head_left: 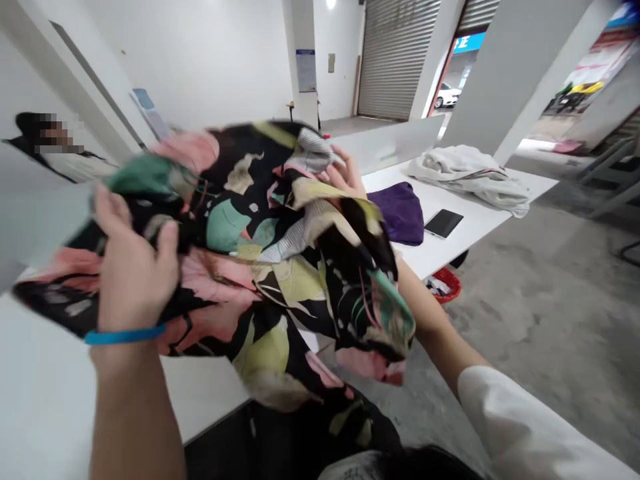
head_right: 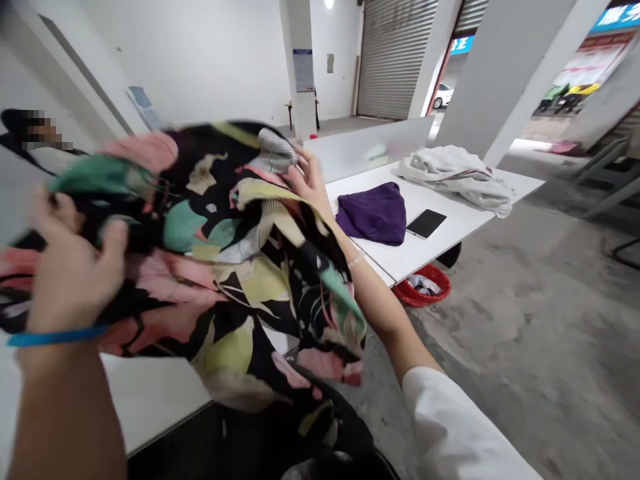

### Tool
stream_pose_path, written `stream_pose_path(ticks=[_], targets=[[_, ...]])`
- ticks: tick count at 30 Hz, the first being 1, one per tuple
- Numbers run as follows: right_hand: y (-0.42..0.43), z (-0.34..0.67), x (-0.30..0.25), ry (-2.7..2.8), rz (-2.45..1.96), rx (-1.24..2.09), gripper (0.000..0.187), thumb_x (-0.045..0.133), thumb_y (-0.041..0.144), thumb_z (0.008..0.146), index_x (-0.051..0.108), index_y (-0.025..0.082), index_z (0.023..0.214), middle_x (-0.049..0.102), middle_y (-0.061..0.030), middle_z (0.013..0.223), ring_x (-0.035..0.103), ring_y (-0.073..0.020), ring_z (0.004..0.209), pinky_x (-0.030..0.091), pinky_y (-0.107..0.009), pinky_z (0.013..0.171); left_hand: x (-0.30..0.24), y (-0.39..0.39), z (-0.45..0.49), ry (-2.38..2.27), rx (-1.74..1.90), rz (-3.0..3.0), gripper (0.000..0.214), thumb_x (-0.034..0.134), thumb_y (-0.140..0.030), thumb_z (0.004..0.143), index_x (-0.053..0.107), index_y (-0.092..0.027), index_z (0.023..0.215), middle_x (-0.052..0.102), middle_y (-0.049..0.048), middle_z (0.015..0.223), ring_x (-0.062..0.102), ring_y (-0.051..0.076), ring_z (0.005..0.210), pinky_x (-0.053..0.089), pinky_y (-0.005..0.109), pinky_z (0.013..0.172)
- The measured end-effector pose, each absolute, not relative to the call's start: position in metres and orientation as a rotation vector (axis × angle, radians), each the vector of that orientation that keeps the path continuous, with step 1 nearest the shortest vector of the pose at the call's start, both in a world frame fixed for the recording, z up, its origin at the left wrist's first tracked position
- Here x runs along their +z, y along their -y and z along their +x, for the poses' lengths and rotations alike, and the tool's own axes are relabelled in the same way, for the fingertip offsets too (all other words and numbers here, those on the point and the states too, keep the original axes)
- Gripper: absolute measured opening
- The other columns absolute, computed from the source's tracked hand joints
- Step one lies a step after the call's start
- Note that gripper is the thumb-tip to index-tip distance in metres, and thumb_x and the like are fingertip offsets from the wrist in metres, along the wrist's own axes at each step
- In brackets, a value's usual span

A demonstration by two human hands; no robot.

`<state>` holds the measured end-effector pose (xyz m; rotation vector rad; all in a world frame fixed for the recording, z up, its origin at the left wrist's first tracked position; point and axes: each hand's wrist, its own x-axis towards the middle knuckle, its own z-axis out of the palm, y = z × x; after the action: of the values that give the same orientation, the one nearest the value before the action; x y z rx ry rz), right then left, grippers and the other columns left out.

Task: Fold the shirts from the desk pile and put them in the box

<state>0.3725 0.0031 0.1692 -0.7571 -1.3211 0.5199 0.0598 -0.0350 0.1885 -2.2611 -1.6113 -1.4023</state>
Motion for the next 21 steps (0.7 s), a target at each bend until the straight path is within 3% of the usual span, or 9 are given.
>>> stream_pose_path(ticks=[3,5,8,10,13,16,18,21], targets=[[0.000,0.377,0.132,1.491,-1.024,0.530,0.043,0.048,0.039,0.088,0.042,0.017,0.124,0.044,-0.0114,0.138,0.038,-0.0193,0.132,0.030,-0.038,0.111,0.144,0.045,0.056,1.848,-1.028,-2.341,0.060,0.040,-0.042,0.091,0.029,-0.011,0.141,0.044,0.0160,0.141,0.044,0.028,0.129,0.037,0.042,0.107],[0.016,0.379,0.107,1.641,-1.184,0.486,0.035,0.043,0.035,0.092,0.049,0.016,0.121,0.050,-0.0108,0.134,0.042,-0.0197,0.130,0.029,-0.040,0.111,0.101,0.060,0.047,1.895,-0.645,-2.524,0.050,0.033,-0.041,0.093,0.043,-0.012,0.132,0.057,0.0146,0.129,0.056,0.029,0.116,0.045,0.045,0.098],[0.047,0.373,0.074,1.963,-1.279,0.482,0.034,0.040,0.033,0.094,0.055,0.014,0.119,0.054,-0.0121,0.131,0.042,-0.0208,0.130,0.031,-0.040,0.110,0.037,0.093,0.040,1.746,-0.268,-2.681,0.045,0.032,-0.034,0.092,0.052,-0.014,0.127,0.059,0.0151,0.126,0.056,0.031,0.114,0.046,0.048,0.093],[0.065,0.363,0.052,2.194,-1.330,0.515,0.043,0.041,0.037,0.095,0.049,0.014,0.130,0.043,-0.0155,0.142,0.033,-0.0239,0.136,0.030,-0.043,0.110,0.005,0.119,0.043,1.740,-0.248,-2.556,0.045,0.033,-0.033,0.091,0.056,-0.015,0.124,0.056,0.0174,0.129,0.049,0.035,0.123,0.042,0.055,0.095],[0.078,0.347,0.021,2.472,-1.482,0.501,0.061,0.044,0.048,0.093,0.031,0.019,0.145,0.021,-0.0167,0.153,0.016,-0.0309,0.142,0.021,-0.055,0.111,-0.025,0.153,0.048,1.756,-0.324,-2.402,0.046,0.036,-0.034,0.090,0.056,-0.015,0.127,0.052,0.0179,0.134,0.039,0.036,0.131,0.037,0.056,0.101],[0.071,0.342,-0.001,2.574,-1.573,0.341,0.063,0.038,0.053,0.093,0.027,0.022,0.147,0.019,-0.0142,0.154,0.010,-0.0323,0.142,0.012,-0.060,0.111,-0.042,0.160,0.037,1.733,-0.368,-2.359,0.047,0.033,-0.034,0.091,0.054,-0.016,0.130,0.048,0.0156,0.139,0.028,0.034,0.137,0.028,0.058,0.106],[0.055,0.347,-0.007,2.567,-1.570,0.254,0.058,0.034,0.050,0.095,0.030,0.023,0.146,0.022,-0.0122,0.154,0.012,-0.0309,0.142,0.014,-0.059,0.111,-0.048,0.146,0.018,1.706,-0.345,-2.378,0.049,0.029,-0.033,0.092,0.052,-0.013,0.131,0.046,0.0160,0.140,0.025,0.035,0.138,0.026,0.059,0.107],[0.027,0.360,-0.006,2.503,-1.551,0.244,0.046,0.038,0.043,0.094,0.049,0.024,0.134,0.033,-0.0078,0.150,0.020,-0.0292,0.141,0.020,-0.054,0.110,-0.048,0.102,-0.016,1.696,-0.259,-2.441,0.054,0.027,-0.035,0.093,0.045,-0.008,0.136,0.042,0.0164,0.143,0.028,0.034,0.137,0.029,0.055,0.107]])
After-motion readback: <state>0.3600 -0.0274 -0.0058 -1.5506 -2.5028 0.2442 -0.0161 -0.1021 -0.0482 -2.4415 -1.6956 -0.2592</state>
